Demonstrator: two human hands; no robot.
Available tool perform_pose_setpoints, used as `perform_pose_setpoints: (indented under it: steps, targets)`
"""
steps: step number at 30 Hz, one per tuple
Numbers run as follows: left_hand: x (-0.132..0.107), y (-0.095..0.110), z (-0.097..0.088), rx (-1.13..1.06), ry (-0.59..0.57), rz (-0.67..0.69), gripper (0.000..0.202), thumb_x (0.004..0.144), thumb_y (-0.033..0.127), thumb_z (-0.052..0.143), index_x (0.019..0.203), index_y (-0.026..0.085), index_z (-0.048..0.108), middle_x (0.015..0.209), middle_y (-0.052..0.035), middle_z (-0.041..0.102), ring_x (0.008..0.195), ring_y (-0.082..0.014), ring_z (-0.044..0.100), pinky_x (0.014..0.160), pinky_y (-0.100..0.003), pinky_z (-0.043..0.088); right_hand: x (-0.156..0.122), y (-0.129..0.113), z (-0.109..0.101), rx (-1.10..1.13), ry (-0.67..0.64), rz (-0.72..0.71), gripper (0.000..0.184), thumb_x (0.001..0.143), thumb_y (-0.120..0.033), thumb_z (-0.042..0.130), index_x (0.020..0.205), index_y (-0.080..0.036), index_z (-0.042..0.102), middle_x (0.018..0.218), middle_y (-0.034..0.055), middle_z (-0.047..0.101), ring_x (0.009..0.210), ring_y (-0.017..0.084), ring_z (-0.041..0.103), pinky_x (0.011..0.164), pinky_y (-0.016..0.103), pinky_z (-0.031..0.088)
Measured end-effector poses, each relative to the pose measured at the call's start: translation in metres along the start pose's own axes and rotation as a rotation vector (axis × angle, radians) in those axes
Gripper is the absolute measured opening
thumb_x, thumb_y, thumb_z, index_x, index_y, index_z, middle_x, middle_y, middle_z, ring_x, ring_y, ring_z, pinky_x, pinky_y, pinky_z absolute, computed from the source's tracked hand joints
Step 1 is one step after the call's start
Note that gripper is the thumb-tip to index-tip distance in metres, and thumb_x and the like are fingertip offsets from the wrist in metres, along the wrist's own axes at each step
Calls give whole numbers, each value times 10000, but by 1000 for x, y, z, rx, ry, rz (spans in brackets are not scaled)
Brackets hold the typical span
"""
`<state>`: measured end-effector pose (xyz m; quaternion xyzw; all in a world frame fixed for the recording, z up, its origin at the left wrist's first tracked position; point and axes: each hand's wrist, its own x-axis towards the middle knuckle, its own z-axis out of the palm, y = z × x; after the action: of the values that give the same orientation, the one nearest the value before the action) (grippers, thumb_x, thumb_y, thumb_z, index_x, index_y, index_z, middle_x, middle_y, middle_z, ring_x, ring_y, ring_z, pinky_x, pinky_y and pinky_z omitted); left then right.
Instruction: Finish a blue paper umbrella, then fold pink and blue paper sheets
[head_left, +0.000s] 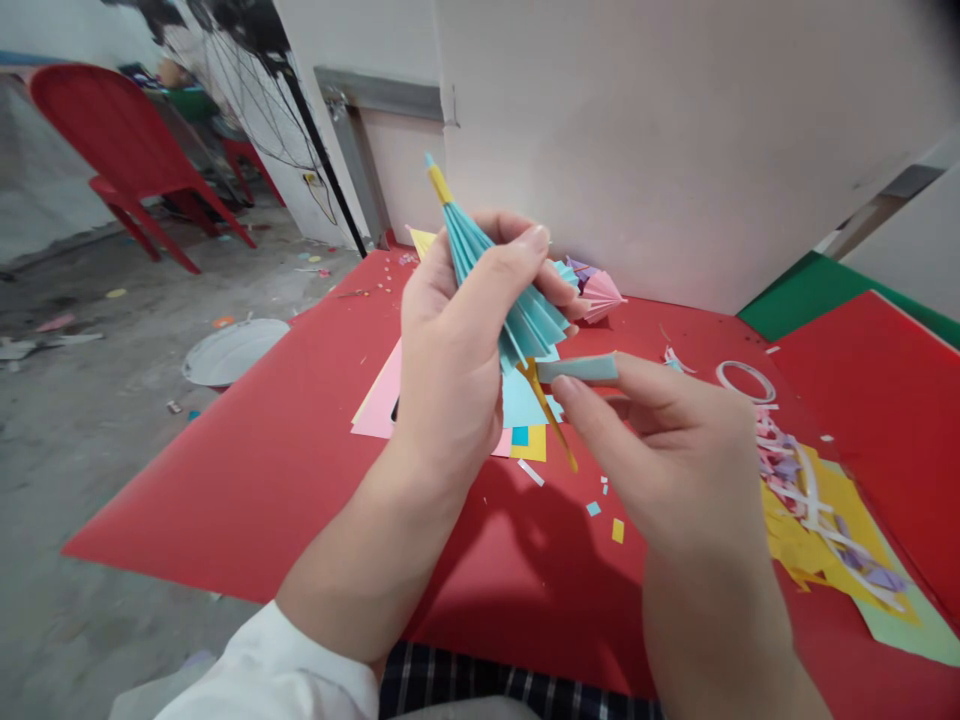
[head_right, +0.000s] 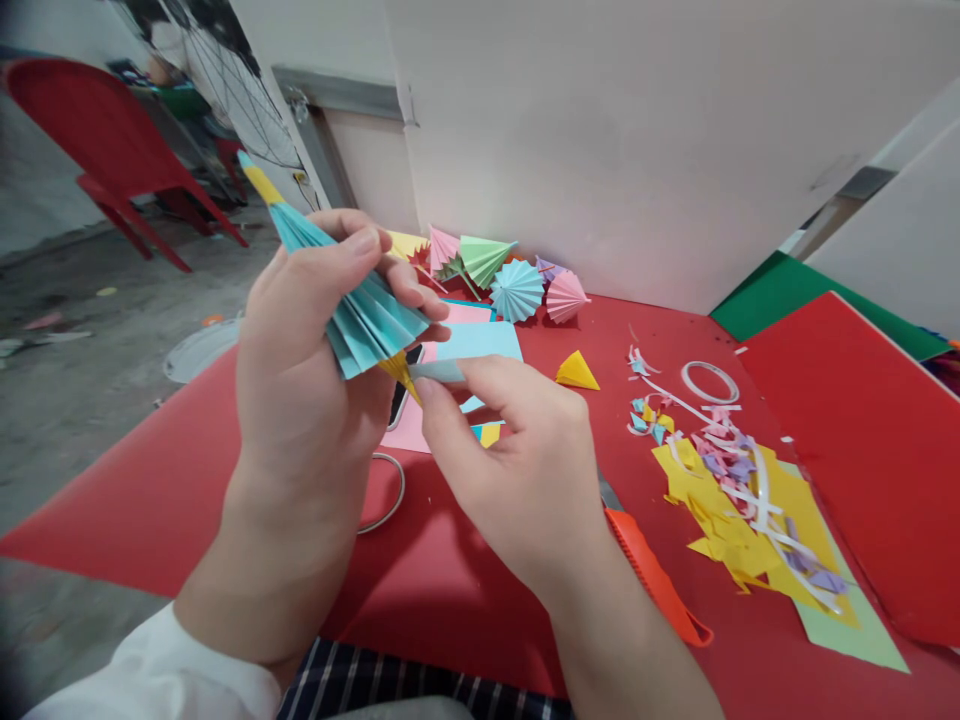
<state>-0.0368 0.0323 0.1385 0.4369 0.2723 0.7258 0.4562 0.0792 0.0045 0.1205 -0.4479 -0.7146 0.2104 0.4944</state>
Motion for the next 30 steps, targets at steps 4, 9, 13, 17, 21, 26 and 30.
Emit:
perform_pose_setpoints:
  steps: [4, 9, 13, 17, 21, 26, 30]
  targets:
    - [0, 0, 1, 21, 9, 0, 66, 847, 211, 531, 790, 202, 500, 645, 17, 562, 608, -132, 598, 536, -234, 481, 0, 0, 0, -15, -4, -19, 151, 791, -221, 579, 866, -268, 701, 744, -29, 694, 647, 133, 629, 581, 247, 531]
    - [0, 0, 2, 35, 22, 12, 79, 850, 210, 521, 774, 199, 507, 631, 21, 557, 590, -127, 592, 566, -247, 501, 2, -1, -2, -18, -55, -16, 154, 793, -212, 575, 876, -258, 696, 751, -31, 692, 667, 125, 629, 603, 236, 528]
    - [0, -1, 2, 12, 18, 11, 77, 848, 202, 527, 773, 195, 511, 623, 25, 556, 581, -129, 600, 555, -246, 498, 3, -1, -4, -3, -80, -26, 147, 794, -213, 580, 882, -252, 691, 773, -32, 692, 694, 122, 628, 613, 227, 522]
    - [0, -1, 3, -17, 29, 6, 83, 844, 186, 534, 764, 197, 517, 609, 28, 548, 565, -128, 600, 538, -240, 485, 4, 0, -5, 18, -96, -22, 137, 792, -223, 590, 886, -250, 686, 786, -32, 694, 699, 123, 630, 618, 233, 526]
    - [0, -1, 2, -8, 40, -6, 90, 826, 196, 568, 748, 203, 523, 608, 23, 553, 564, -139, 605, 538, -245, 476, 4, 0, -6, 30, -126, -6, 122, 789, -255, 597, 876, -257, 683, 818, -25, 699, 716, 140, 639, 642, 261, 538]
    - [1, -1, 2, 0, 44, -4, 82, 838, 197, 549, 759, 205, 526, 618, 20, 556, 563, -130, 595, 534, -239, 478, 4, 2, -6, 31, -135, 10, 159, 765, -281, 629, 916, -278, 677, 831, -30, 702, 705, 152, 652, 641, 278, 549]
    - [1, -2, 2, -2, 52, -6, 82, 832, 202, 558, 758, 207, 522, 615, 25, 555, 570, -131, 599, 557, -246, 488, 4, 2, -4, 2, -101, 6, 148, 758, -296, 640, 897, -268, 685, 814, -25, 701, 689, 153, 653, 631, 279, 547]
